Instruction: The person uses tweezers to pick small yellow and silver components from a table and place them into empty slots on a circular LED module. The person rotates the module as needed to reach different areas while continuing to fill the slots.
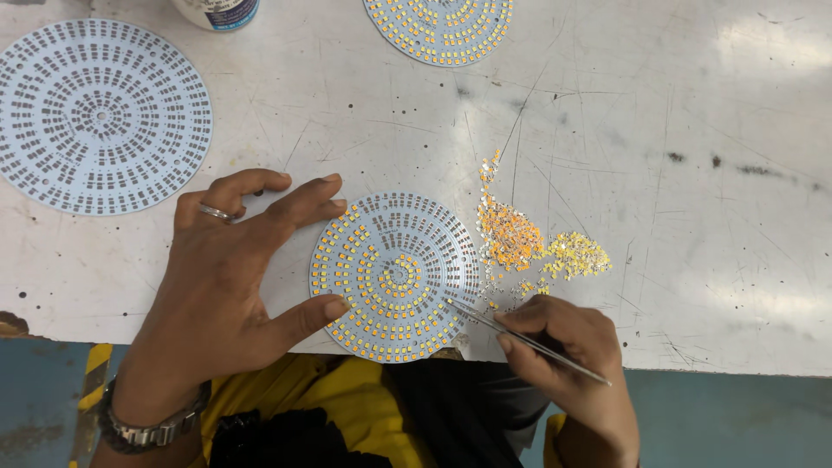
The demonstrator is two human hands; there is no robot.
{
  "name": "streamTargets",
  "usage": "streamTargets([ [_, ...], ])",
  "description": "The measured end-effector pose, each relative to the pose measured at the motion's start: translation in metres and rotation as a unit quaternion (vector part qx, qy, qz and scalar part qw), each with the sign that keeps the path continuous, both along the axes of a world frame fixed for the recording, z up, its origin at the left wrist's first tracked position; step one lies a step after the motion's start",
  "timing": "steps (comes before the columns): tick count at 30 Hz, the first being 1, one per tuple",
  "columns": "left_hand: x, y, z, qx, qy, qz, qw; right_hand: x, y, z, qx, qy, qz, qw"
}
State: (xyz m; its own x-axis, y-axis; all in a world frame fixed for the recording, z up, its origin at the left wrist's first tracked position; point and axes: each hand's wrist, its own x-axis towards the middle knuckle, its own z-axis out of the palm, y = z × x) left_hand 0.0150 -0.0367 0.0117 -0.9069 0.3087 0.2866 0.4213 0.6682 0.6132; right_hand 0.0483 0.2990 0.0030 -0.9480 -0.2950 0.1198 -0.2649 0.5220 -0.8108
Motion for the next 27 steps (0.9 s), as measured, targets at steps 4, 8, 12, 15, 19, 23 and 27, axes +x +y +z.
streamTargets([
  [4, -0.001, 0.001, 0.000, -0.001, -0.001, -0.002, 1.000, -0.006, 0.002, 0.000, -0.004, -0.013, 0.018, 1.000],
  [8, 0.000, 0.001, -0.001, -0.001, -0.003, 0.000, 1.000, -0.006, 0.000, 0.000, -0.007, -0.018, 0.021, 1.000],
  [12, 0.001, 0.000, -0.001, -0.002, -0.003, -0.001, 1.000, -0.004, -0.001, -0.001, -0.006, -0.008, 0.027, 1.000],
  [15, 0.001, -0.001, 0.000, -0.010, -0.003, 0.000, 1.000, 0.000, 0.004, -0.003, -0.030, -0.020, 0.012, 0.999],
  [19, 0.000, -0.001, 0.001, -0.014, 0.007, -0.002, 1.000, 0.006, 0.021, -0.007, -0.066, 0.006, -0.035, 0.997],
  [23, 0.001, -0.002, 0.001, -0.020, -0.002, 0.000, 1.000, 0.011, 0.044, -0.008, -0.028, 0.016, -0.115, 0.993],
  [27, 0.001, -0.002, 0.000, -0.026, -0.020, 0.008, 0.999, 0.013, 0.051, -0.011, -0.018, 0.037, -0.091, 0.995],
])
